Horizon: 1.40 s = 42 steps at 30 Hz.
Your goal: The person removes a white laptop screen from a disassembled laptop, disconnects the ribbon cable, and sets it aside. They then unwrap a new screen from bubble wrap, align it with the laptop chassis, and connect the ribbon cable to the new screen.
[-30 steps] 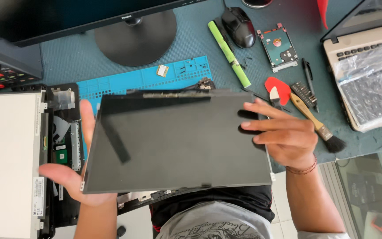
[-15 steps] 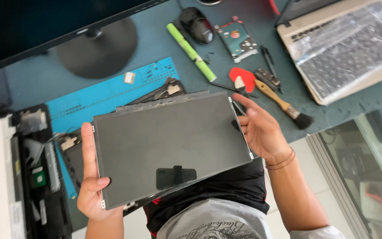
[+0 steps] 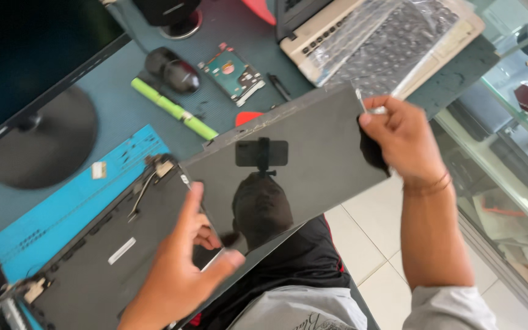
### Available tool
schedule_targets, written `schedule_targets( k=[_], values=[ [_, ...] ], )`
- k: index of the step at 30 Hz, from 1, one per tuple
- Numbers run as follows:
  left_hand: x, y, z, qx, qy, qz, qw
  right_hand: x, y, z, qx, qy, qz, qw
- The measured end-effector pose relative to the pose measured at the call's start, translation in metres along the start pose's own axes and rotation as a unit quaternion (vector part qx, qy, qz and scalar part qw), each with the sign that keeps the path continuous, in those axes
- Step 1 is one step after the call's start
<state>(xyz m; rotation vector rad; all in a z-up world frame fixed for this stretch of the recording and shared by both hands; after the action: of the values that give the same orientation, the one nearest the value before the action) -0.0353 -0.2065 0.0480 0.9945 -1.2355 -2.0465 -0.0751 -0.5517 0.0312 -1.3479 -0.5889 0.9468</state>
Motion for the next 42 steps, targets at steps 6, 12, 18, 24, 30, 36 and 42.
schedule_targets(
  k=[6,12,18,24,30,36,42],
  values=[
    [0.075,0.029,-0.081,0.227,-0.039,-0.217,0.949,-0.072,-0.028,-0.098,-0.081,0.068,0.285,0.953],
    [0.127,0.067,-0.161,0.398,0.052,-0.315,0.86,-0.107,-0.021,-0.18,-0.17,0.067,0.376,0.909],
    [0.168,0.067,-0.199,0.364,0.019,-0.407,0.838,-0.108,-0.015,-0.194,-0.228,0.041,0.437,0.869],
    [0.186,0.062,-0.212,0.328,-0.033,-0.439,0.836,-0.108,0.012,-0.195,-0.258,-0.023,0.456,0.851],
    [0.192,0.084,-0.204,0.314,0.046,-0.525,0.79,-0.111,0.026,-0.183,-0.361,0.093,0.373,0.85],
    [0.206,0.1,-0.197,0.351,0.027,-0.545,0.761,-0.121,0.044,-0.181,-0.425,0.216,0.293,0.829],
    [0.222,0.104,-0.22,0.32,0.029,-0.567,0.759,-0.123,0.039,-0.173,-0.413,0.219,0.285,0.836]
  ],
)
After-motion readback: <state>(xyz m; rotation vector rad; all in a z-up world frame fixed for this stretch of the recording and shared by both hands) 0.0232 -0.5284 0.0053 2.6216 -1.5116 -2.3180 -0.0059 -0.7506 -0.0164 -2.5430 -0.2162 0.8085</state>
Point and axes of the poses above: each hand's wrist, its own z-axis away from the middle knuckle, its own x-axis out of the palm, y = z × x, the point moved 5 cm from there along -z, towards the middle knuckle, and after that the axes turned 2 degrees about y, right-handed, at the moved point
